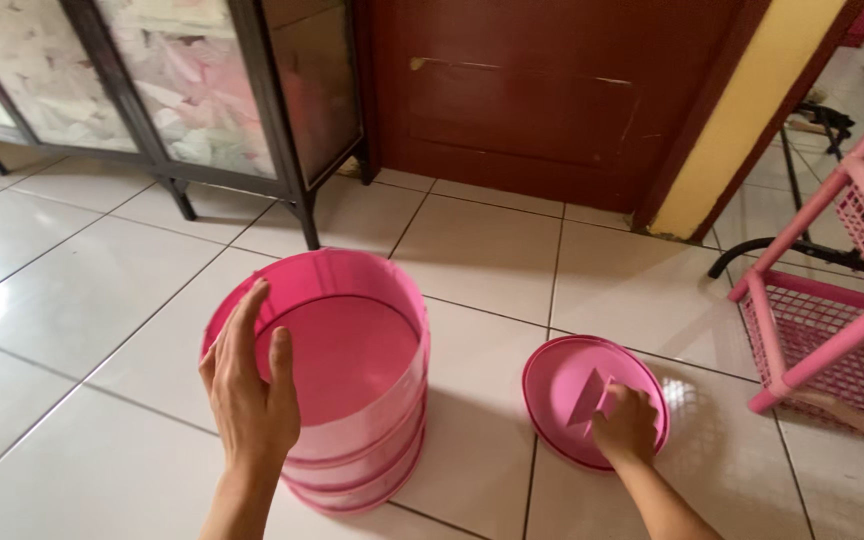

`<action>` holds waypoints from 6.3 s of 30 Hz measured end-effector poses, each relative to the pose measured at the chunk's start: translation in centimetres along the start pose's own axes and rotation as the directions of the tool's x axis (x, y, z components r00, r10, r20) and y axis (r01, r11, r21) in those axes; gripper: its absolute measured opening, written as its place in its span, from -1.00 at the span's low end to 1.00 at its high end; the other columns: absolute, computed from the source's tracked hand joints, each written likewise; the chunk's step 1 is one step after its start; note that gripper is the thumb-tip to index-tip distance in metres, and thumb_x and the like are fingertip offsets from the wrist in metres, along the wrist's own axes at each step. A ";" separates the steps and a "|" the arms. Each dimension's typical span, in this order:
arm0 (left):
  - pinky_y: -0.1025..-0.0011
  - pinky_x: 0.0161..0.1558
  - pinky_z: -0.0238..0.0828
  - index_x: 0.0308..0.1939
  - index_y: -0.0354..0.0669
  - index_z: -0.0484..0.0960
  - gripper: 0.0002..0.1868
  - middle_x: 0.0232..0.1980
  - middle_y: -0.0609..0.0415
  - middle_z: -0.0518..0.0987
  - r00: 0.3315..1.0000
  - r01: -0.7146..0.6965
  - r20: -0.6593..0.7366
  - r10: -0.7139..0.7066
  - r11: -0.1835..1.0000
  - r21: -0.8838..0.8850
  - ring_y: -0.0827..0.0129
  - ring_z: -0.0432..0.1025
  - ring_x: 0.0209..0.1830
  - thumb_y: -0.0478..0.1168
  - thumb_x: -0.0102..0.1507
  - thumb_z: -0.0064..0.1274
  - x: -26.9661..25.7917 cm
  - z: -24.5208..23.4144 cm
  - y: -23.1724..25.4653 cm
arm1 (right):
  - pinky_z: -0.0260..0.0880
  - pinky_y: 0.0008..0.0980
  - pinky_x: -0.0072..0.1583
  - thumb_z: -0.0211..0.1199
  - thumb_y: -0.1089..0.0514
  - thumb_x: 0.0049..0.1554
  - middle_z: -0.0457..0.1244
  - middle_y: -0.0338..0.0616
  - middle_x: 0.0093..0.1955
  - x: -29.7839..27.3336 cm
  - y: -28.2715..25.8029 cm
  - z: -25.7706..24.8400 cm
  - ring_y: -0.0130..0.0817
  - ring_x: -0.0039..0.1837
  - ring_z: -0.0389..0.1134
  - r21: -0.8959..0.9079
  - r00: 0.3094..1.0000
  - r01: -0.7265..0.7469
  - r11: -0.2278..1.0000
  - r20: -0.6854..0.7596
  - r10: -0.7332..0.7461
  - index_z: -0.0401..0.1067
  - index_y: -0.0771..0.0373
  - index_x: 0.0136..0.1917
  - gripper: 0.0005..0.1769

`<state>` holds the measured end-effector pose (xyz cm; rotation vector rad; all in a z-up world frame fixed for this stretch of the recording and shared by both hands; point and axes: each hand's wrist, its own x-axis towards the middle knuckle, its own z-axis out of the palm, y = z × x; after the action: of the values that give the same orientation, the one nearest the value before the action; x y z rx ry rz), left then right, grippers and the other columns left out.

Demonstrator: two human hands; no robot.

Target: The person assembles a pink multi-tiered storage container by hand. They stack the circular tiers, attach the side walls, and place the lid on top. The completed unit is then moved and placed on a cabinet.

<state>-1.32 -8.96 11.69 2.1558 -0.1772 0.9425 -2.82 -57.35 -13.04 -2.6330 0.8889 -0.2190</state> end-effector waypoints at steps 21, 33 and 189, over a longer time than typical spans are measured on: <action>0.07 0.35 0.30 0.52 0.15 0.42 -0.29 0.49 0.02 0.43 0.795 0.371 0.439 -0.417 0.909 0.191 0.10 0.31 0.48 0.30 0.35 -0.19 0.8 3.0 1.9 | 0.58 -0.02 -0.01 0.17 0.35 0.07 0.32 0.10 0.17 7.2 4.0 0.2 -0.02 0.11 0.43 0.918 0.969 -0.223 0.328 0.170 0.182 0.20 0.31 0.41 -0.38; 0.16 0.29 0.45 0.59 -0.24 0.21 -0.12 0.45 -0.18 0.52 0.770 0.636 0.577 -0.272 0.265 -0.725 0.07 0.53 0.33 0.33 0.38 -0.29 8.9 -4.1 1.8 | 0.55 -0.24 0.15 0.17 0.23 0.34 0.41 -0.11 0.25 -7.8 -25.4 -28.6 -0.19 0.23 0.50 0.061 0.189 0.971 0.229 -0.784 -0.591 0.46 0.27 0.26 -0.76; 0.40 0.44 0.22 0.47 -0.35 0.44 -0.44 0.48 -0.09 0.51 0.884 0.464 0.263 -0.387 0.654 -0.598 0.24 0.40 0.47 -0.15 0.43 -0.22 3.4 -1.0 -13.0 | 0.33 -0.19 0.36 0.42 -0.09 0.11 0.33 -0.21 0.24 -14.3 -42.6 -15.4 -0.23 0.32 0.31 0.224 0.499 0.827 0.516 0.131 -0.856 0.53 0.05 0.35 -0.45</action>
<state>5.78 1.40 6.74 1.4873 -0.0296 0.3859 5.64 -21.38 16.76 -2.6479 -0.5756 -0.1898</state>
